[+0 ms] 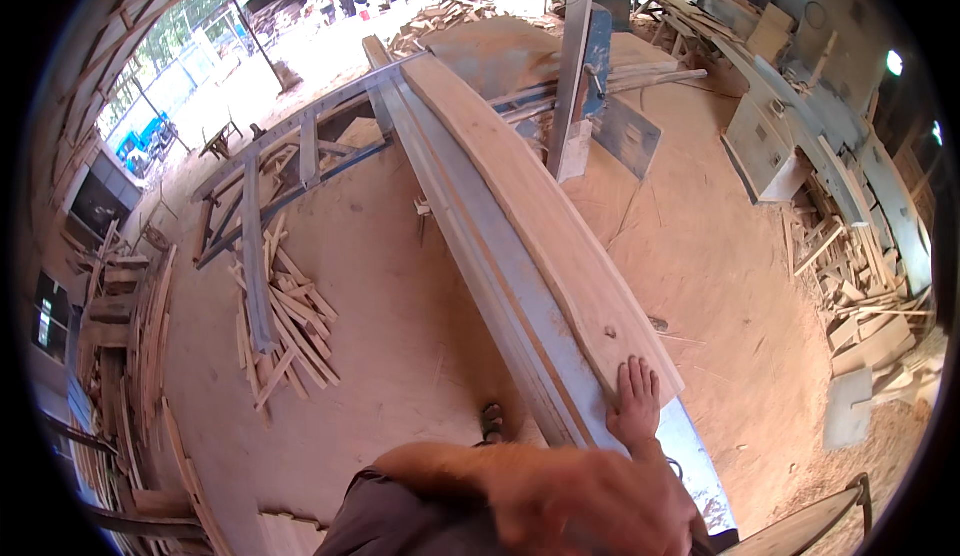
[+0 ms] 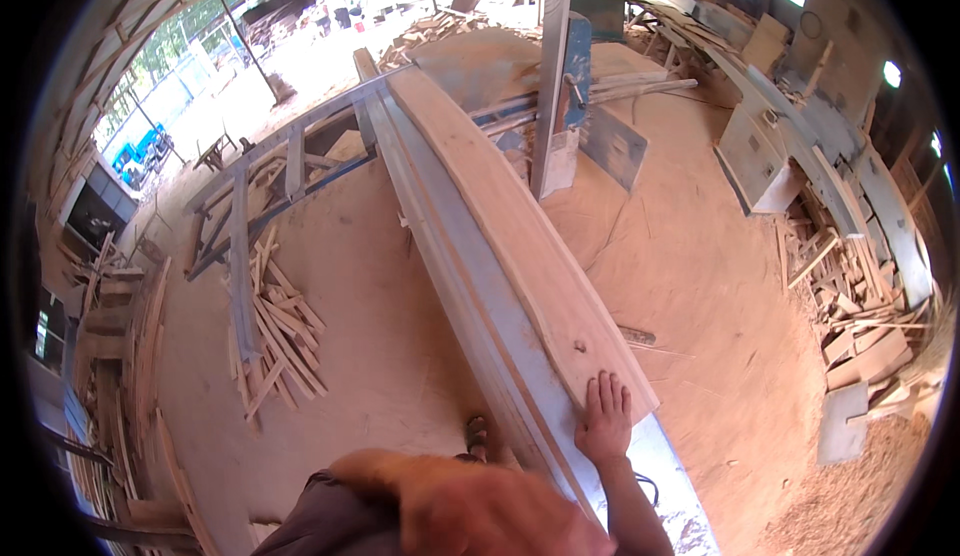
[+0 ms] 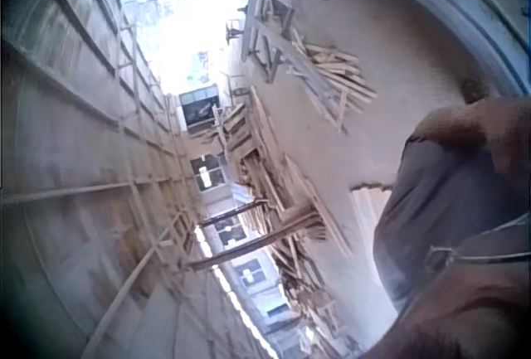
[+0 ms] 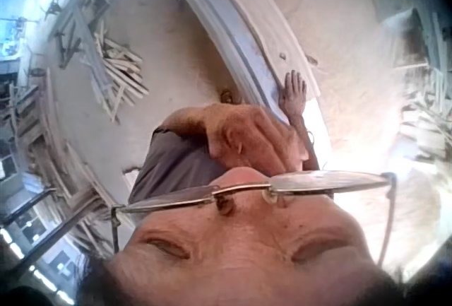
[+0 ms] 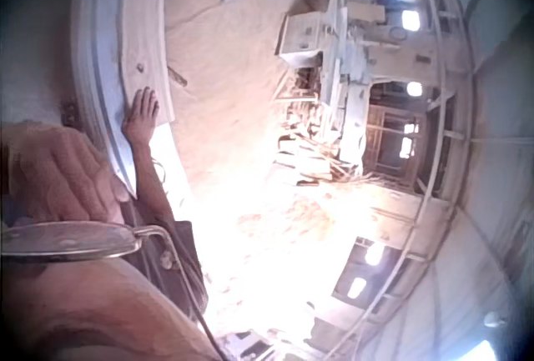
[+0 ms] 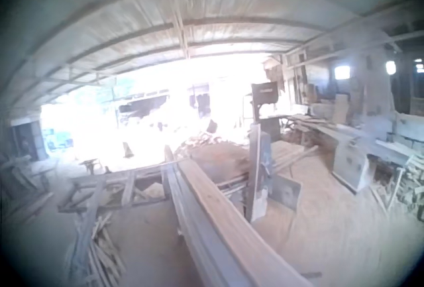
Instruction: The person operates a table saw to trim wood planks, uses a measuring tape to mark a board, and then makes several longitudinal cuts while guiding the lumber by hand.
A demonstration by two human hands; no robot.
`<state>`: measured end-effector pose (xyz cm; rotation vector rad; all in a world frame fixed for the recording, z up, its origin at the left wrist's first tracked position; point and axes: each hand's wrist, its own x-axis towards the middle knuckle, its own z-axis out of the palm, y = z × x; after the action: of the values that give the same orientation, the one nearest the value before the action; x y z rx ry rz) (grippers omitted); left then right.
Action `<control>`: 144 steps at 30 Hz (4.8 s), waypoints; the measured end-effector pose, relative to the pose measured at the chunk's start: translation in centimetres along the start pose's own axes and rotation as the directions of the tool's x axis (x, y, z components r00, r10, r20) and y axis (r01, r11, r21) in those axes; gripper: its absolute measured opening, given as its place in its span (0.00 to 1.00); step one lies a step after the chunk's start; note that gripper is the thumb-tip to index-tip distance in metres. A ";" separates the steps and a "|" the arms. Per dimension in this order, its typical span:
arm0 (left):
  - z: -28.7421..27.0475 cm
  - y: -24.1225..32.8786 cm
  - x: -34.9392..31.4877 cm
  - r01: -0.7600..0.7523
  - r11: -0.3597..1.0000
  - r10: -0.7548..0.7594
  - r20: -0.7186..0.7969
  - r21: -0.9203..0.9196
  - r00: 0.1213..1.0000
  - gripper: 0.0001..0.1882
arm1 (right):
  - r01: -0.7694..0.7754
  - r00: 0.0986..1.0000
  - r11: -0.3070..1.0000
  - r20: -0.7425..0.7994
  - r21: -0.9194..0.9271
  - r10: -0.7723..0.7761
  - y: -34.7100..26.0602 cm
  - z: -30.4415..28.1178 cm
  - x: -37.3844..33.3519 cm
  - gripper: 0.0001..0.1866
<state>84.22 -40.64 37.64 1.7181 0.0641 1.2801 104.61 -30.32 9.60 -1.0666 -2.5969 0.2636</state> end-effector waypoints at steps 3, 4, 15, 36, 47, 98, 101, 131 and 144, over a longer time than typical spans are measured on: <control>1.9 2.6 -0.1 -0.150 0.985 0.156 0.076 -0.085 0.985 0.22 | -0.022 0.999 0.999 -0.025 -0.033 0.021 0.7 0.0 -0.2 0.43; 2.5 3.4 0.2 -0.205 0.975 0.210 0.053 -0.085 0.976 0.22 | -0.025 0.999 0.999 -0.025 -0.039 0.024 0.8 0.2 -0.3 0.43; 5.1 9.8 -1.2 -0.207 0.931 0.345 -0.532 0.302 0.774 0.08 | 0.005 0.999 0.997 -0.047 -0.080 -0.009 2.2 2.2 0.2 0.42; 6.3 3.9 0.7 -0.491 0.754 0.151 -0.611 -0.437 0.777 0.13 | -0.034 0.999 0.999 0.021 0.021 0.033 1.3 -0.8 1.0 0.44; 1.3 4.6 3.3 -0.435 0.849 0.275 -0.451 -0.300 0.849 0.10 | 0.015 0.999 0.999 -0.037 0.047 -0.013 1.7 0.2 1.4 0.44; -29.8 -34.1 -16.0 0.997 -0.063 0.161 -0.986 -0.048 -0.038 0.35 | 0.032 0.999 0.996 -0.015 0.083 -0.030 -0.6 3.1 11.7 0.40; -30.7 -33.6 -15.6 0.997 -0.059 0.146 -0.988 -0.050 -0.041 0.35 | 0.025 1.000 0.997 -0.014 0.076 -0.024 -0.9 3.4 12.6 0.40; -41.3 -32.3 -20.2 0.998 0.053 0.093 -0.995 0.046 0.041 0.36 | 0.138 0.986 0.985 -0.112 0.106 -0.126 -2.3 7.4 21.9 0.37; -21.1 -27.4 -29.0 0.996 0.071 0.215 -0.974 -0.055 -0.069 0.38 | 0.155 0.979 0.980 -0.149 0.123 -0.136 -1.8 8.5 23.8 0.38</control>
<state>67.85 -27.84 -2.41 0.7331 2.6406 1.2619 84.43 -15.15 7.46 -0.8145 -2.4777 0.3115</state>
